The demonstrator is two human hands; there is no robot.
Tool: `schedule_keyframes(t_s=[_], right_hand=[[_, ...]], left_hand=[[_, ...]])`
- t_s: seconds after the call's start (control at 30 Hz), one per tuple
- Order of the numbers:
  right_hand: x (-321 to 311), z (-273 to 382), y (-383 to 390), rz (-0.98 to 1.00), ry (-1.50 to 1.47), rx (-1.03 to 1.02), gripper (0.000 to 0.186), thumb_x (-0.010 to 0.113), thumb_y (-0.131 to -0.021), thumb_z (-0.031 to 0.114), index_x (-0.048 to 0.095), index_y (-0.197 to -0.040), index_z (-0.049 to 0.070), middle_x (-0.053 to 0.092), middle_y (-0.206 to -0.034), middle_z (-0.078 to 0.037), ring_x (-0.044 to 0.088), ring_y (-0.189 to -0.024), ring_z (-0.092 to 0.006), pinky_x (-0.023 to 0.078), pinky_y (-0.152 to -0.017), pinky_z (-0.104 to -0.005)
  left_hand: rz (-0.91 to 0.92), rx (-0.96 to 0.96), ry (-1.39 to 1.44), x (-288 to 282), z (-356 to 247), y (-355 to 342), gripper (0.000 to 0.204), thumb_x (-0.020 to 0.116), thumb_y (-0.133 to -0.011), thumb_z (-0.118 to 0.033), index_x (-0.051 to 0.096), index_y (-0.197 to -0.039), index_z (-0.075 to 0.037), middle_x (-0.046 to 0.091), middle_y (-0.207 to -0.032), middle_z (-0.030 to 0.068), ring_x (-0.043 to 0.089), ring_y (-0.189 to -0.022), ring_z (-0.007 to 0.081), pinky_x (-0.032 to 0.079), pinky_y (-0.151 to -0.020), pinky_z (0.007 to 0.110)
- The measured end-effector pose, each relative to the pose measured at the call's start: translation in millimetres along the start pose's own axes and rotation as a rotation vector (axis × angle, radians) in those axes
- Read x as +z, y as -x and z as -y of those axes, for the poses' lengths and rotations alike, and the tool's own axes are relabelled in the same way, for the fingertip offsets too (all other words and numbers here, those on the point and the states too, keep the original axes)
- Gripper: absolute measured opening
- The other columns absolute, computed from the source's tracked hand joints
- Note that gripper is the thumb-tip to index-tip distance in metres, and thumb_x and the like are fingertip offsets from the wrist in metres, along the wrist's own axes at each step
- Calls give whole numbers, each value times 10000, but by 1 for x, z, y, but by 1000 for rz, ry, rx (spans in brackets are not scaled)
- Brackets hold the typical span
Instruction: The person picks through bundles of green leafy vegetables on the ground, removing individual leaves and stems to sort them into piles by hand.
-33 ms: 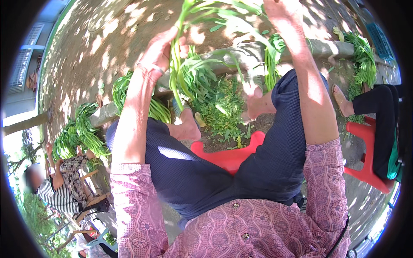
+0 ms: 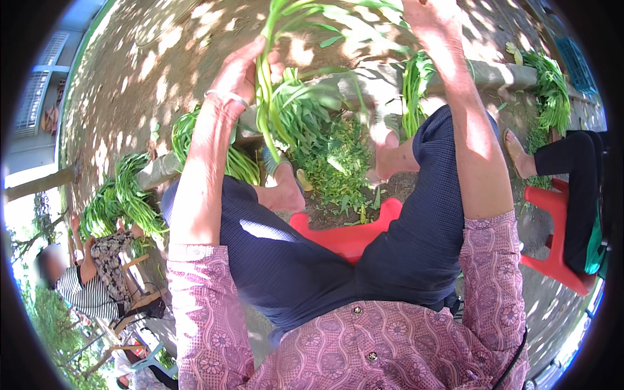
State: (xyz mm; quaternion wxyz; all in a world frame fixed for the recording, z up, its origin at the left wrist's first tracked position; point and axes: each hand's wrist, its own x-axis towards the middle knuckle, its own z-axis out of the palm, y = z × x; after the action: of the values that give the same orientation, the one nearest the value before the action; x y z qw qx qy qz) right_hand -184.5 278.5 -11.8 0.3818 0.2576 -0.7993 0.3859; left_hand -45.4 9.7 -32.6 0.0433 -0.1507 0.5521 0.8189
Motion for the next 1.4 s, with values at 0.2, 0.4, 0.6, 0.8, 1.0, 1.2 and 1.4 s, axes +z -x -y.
schedule_keyframes(t_s=[0.2,0.4,0.6,0.8,1.0,1.2,1.4], right_hand=[[-15,49,-8,329,-272,385,162,567,-771,138,641,-833,8,632,-719,-154,615,-674,-271,469,-632,-365],[15,38,0,584,-234,251,248,562,-805,240,641,-916,32,616,-722,-98,596,-666,-174,449,-615,-302],[28,31,6,777,-224,242,339,529,-874,232,586,-1133,20,662,-912,-63,621,-740,-97,484,-652,-218],[38,54,16,841,-353,318,364,542,-845,293,603,-1099,40,628,-860,0,568,-693,-75,430,-645,-225],[36,52,9,974,-259,280,404,540,-854,319,585,-1148,46,638,-985,-29,588,-786,-77,431,-690,-224],[38,41,11,990,-227,318,394,547,-859,330,585,-1161,81,641,-986,-11,589,-769,-71,439,-704,-226],[44,64,15,1037,-306,304,399,538,-856,303,578,-1153,41,631,-929,-28,576,-738,-94,435,-677,-241]], left_hand=[[-176,90,107,-49,-13,-15,300,587,-869,-288,533,-977,-14,611,-815,117,626,-759,250,531,-659,351],[-444,120,-64,-127,-73,5,225,596,-857,-257,573,-895,-37,621,-747,91,629,-688,210,548,-636,344],[-583,219,-250,-192,-118,51,209,585,-853,-259,581,-777,-64,600,-669,99,592,-561,208,501,-501,330],[-812,48,-579,-285,-80,96,186,584,-842,-169,578,-838,17,603,-675,105,581,-503,197,511,-461,324],[-1159,-44,-624,-261,32,149,169,610,-807,-130,634,-845,33,609,-609,115,606,-509,164,498,-450,290],[-1205,-78,-928,-235,110,193,240,642,-760,-209,663,-863,7,633,-600,82,612,-527,141,499,-527,313],[-1385,178,-1294,-273,197,210,291,689,-723,-293,625,-809,-23,590,-646,152,586,-645,299,459,-643,408]])
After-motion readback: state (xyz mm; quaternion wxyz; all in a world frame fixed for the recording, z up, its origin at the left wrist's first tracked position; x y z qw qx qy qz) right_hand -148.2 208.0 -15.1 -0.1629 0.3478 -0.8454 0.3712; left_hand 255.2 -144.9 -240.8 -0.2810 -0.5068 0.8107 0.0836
